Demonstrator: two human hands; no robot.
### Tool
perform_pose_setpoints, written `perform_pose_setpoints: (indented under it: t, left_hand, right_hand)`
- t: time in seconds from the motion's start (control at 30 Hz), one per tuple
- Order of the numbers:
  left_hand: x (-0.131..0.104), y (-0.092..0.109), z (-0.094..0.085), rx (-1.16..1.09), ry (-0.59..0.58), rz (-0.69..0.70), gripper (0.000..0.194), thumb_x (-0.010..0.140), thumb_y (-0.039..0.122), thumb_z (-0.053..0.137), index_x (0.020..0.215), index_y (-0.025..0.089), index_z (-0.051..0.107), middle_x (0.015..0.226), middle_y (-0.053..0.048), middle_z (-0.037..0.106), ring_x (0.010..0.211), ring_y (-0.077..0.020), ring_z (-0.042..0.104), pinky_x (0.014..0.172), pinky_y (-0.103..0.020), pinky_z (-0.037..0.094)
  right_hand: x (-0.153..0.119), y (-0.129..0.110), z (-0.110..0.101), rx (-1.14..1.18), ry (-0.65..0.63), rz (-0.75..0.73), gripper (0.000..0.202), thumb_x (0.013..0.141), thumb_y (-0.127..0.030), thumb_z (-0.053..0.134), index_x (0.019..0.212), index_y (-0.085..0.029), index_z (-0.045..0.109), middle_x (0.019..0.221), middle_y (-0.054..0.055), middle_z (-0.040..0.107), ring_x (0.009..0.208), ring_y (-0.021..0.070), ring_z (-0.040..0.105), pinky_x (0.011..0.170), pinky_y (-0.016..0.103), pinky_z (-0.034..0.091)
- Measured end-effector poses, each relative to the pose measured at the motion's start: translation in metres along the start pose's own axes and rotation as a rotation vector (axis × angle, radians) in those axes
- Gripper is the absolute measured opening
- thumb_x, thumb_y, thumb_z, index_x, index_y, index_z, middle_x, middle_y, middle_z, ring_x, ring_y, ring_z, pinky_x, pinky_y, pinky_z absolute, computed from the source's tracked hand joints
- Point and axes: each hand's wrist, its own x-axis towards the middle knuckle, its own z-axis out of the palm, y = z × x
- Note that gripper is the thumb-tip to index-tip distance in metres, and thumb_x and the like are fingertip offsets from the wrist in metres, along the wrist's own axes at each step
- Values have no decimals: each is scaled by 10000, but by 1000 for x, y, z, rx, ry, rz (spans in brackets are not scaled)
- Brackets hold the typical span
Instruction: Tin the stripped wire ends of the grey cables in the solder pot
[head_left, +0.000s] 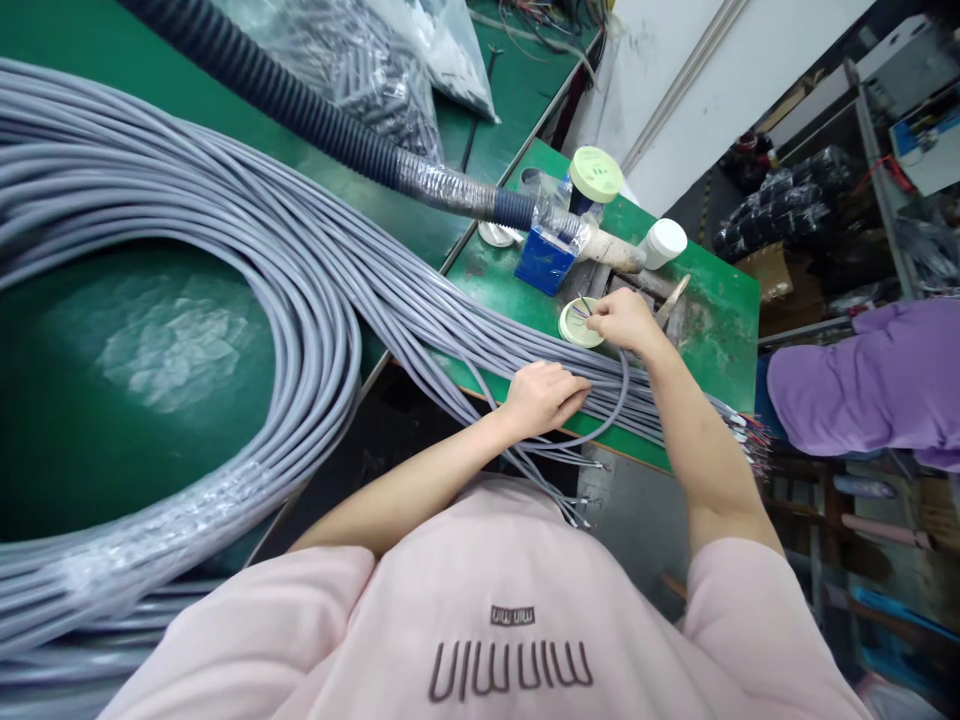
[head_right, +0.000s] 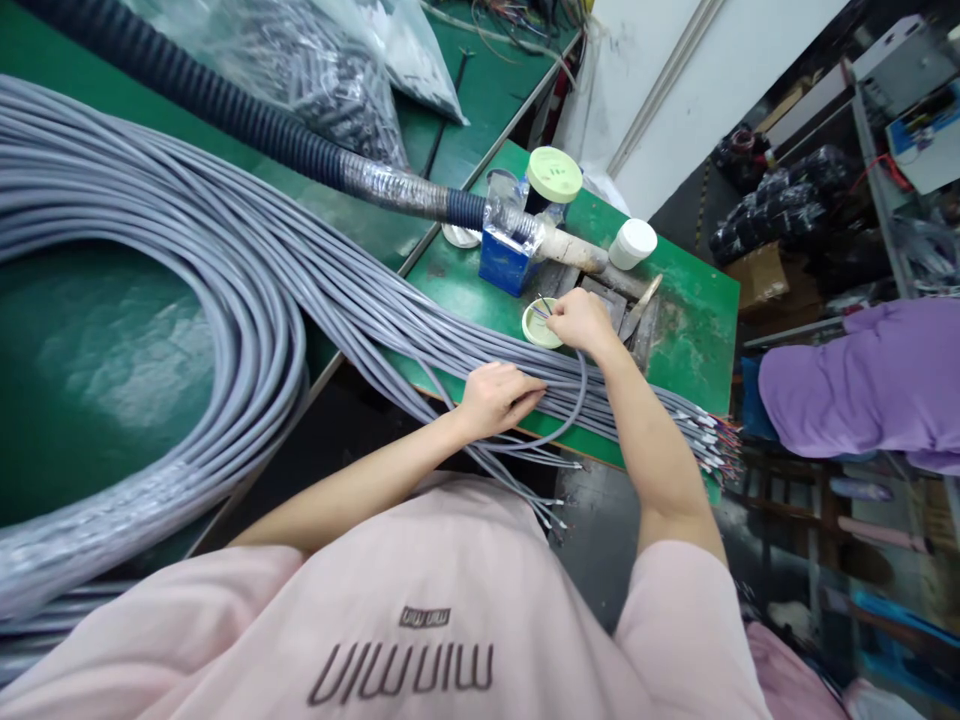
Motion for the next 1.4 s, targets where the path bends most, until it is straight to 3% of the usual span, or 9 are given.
perform_pose_setpoints:
  t: [0.13,0.3,0.5,0.67,0.8,1.13,1.4]
  left_hand:
    - [0,0,0,31,-9,11,210,925,288,497,947,207,689,724,-31,690,645,-133,582,607,-286,352]
    - [0,0,-1,69,-4,40,188,918,271,510,943,202,684,724,-23,700,644,-136,589,617,-291,349]
    - [1,1,-2,46,20,44,166,911,258,526,933,196,678,707,-19,689,638,-133,582,608,-291,331]
    - [2,2,-2,44,14,19,190,917,281,520,900,201,691,658,-23,664,604,-129,559,591,-292,305]
    - [2,2,-1,69,48,47,175,912,266,529,893,197,688,643,-14,654,592,-123,549,589,-291,309]
    - [3,4,-2,106,88,73,112,898,241,567,881,199,668,649,16,652,592,-111,550,580,-292,324]
    - [3,3,-2,110,77,69,135,910,252,547,874,202,667,647,15,653,589,-108,554,577,-293,328]
  right_hand:
    - [2,1,3,-33,5,-7,148,676,-236,599,575,-158,673,521,10,535,553,129,441,543,278,237]
    - [-5,8,-9,105,53,-30,178,672,-229,590,516,-146,610,458,-19,430,506,97,388,516,268,232]
    - [-15,52,-23,440,260,88,198,640,-263,593,492,-132,592,427,-22,455,445,79,367,476,251,244]
    - [-2,93,-4,561,366,263,178,600,-261,571,546,-109,647,413,-25,466,423,82,369,455,243,241]
    - [10,112,15,525,430,316,214,608,-269,544,559,-100,666,392,-35,419,436,87,361,458,241,244]
    - [23,121,29,440,384,343,249,592,-286,533,581,-109,708,436,-8,495,509,129,468,481,236,310]
    - [28,124,33,409,354,369,234,588,-283,548,575,-110,705,412,-21,466,459,113,425,453,235,286]
